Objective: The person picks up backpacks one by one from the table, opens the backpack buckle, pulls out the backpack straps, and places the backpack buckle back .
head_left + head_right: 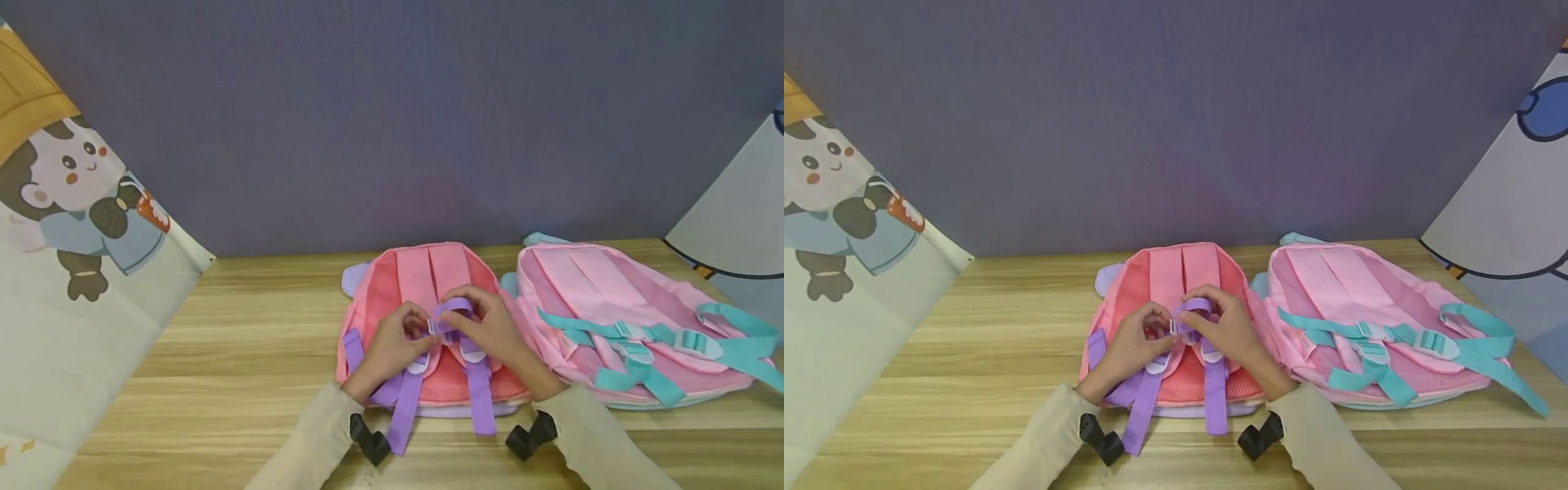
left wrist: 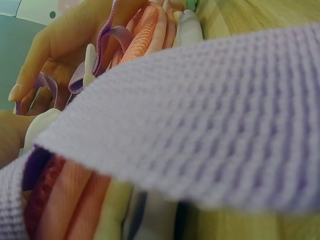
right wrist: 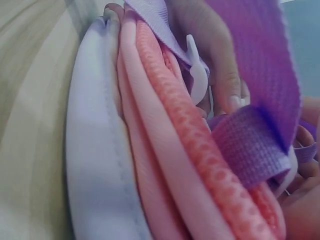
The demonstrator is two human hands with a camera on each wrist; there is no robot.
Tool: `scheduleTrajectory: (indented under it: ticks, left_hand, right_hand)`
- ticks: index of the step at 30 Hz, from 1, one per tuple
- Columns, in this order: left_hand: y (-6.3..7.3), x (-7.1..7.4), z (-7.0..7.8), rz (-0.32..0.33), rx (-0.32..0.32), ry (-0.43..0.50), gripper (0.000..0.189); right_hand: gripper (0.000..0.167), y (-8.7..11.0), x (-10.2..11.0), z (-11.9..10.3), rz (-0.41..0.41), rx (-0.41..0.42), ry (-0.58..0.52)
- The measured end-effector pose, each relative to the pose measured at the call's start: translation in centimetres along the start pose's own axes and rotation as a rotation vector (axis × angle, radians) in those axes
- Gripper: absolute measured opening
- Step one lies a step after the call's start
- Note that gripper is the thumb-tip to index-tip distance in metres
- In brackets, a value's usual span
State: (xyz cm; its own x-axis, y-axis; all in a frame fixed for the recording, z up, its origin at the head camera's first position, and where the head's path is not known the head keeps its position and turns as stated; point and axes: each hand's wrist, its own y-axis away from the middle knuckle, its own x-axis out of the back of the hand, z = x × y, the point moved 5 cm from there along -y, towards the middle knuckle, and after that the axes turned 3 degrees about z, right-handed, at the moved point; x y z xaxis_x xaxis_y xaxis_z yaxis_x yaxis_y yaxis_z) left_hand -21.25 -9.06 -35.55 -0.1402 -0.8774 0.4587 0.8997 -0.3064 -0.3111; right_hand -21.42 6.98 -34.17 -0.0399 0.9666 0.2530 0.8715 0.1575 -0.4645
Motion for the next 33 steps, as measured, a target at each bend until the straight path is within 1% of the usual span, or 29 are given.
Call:
scheduleTrajectory:
  ticks: [7,9,13,16,18,23,26,29,33]
  left_hand:
    - [0.0,-0.1,-0.1,0.003,-0.005,0.008,0.023]
    - [0.0,-0.1,-0.1,0.003,0.003,0.01,0.023]
    - [0.0,-0.1,-0.2,0.001,0.013,0.007,0.024]
    - [0.0,0.0,-0.1,0.001,0.008,0.006,0.024]
    - [0.0,0.0,-0.1,0.003,0.006,0.014,0.024]
    - [0.1,0.0,-0.2,0.003,0.007,0.019,0.024]
    - [0.0,-0.1,-0.3,0.0,0.008,0.006,0.024]
    - [0.0,-0.1,-0.3,-0.001,0.009,-0.001,0.024]
    - [0.0,0.0,-0.2,0.007,0.01,0.009,0.025]
  right_hand:
    - [0.02,-0.2,0.5,-0.6,-0.002,0.009,0.005]
    - [0.019,-0.3,0.7,-0.8,0.0,0.012,0.0]
    - [0.018,-0.5,1.3,-1.3,0.003,0.046,-0.04]
    - [0.017,-0.7,1.6,-1.7,0.004,0.085,-0.073]
    - [0.017,-0.8,1.9,-1.9,-0.001,0.094,-0.084]
    - [0.019,-1.1,2.8,-2.2,-0.008,0.07,-0.104]
    - [0.015,-1.1,3.3,-2.4,-0.013,0.056,-0.123]
    - [0.012,-1.2,3.9,-2.6,-0.032,0.061,-0.154]
    - [0.017,-1.3,4.4,-3.0,-0.068,0.065,-0.204]
